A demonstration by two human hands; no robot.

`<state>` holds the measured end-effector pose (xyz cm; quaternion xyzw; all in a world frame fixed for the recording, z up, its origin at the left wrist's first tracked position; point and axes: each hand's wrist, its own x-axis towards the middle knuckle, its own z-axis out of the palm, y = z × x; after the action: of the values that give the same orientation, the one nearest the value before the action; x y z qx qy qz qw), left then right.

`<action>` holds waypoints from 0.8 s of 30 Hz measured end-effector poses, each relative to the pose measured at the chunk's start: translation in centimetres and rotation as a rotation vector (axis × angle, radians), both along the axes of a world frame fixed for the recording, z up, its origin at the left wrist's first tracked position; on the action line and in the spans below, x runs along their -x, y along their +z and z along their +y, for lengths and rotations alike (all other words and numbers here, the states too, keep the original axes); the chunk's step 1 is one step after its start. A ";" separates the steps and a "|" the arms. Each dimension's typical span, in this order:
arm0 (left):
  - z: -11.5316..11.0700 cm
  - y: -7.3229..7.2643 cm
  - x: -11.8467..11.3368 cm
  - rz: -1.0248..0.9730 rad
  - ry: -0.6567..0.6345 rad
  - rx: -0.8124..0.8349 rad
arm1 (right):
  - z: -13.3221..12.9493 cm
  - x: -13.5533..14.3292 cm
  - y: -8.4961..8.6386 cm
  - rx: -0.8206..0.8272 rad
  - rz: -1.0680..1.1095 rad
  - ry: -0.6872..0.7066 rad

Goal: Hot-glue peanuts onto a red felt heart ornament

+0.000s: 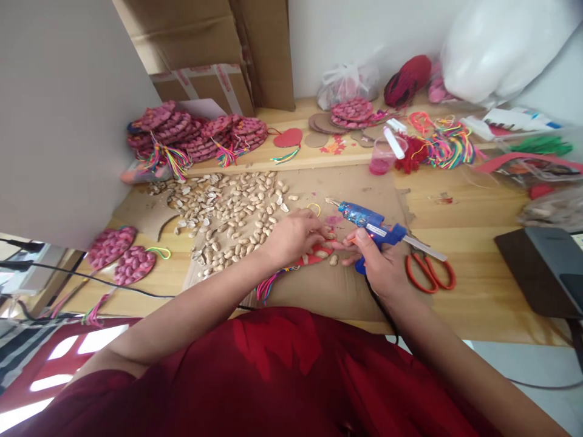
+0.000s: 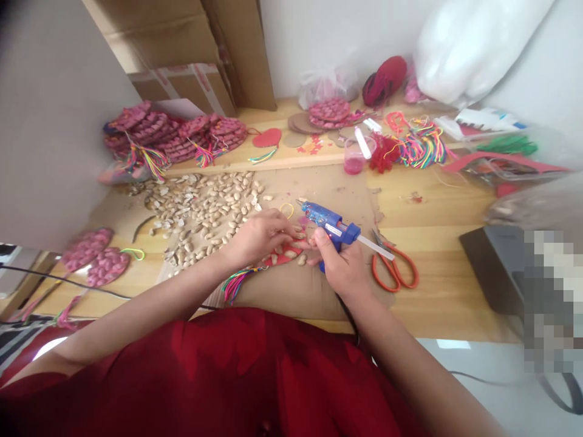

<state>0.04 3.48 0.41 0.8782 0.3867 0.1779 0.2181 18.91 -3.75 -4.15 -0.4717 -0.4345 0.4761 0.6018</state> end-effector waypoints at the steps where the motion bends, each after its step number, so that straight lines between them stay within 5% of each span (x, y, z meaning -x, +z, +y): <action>1: 0.0 0.2 0.2 -0.055 0.008 -0.003 | 0.1 -0.1 0.1 0.005 0.022 -0.011; 4: -0.4 0.7 0.9 -0.114 0.045 -0.079 | 0.2 -0.4 0.3 0.033 0.071 -0.030; 12: -3.3 1.4 0.7 0.235 -0.041 -0.267 | 0.5 -0.4 0.4 0.062 0.104 -0.034; 24: -2.7 1.8 -0.8 0.423 -0.168 -0.375 | 0.6 -0.4 0.7 0.080 0.113 -0.027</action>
<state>0.79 0.81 2.22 0.9496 0.3100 0.0408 -0.0194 19.30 -3.15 -3.45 -0.4735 -0.3739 0.5106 0.6126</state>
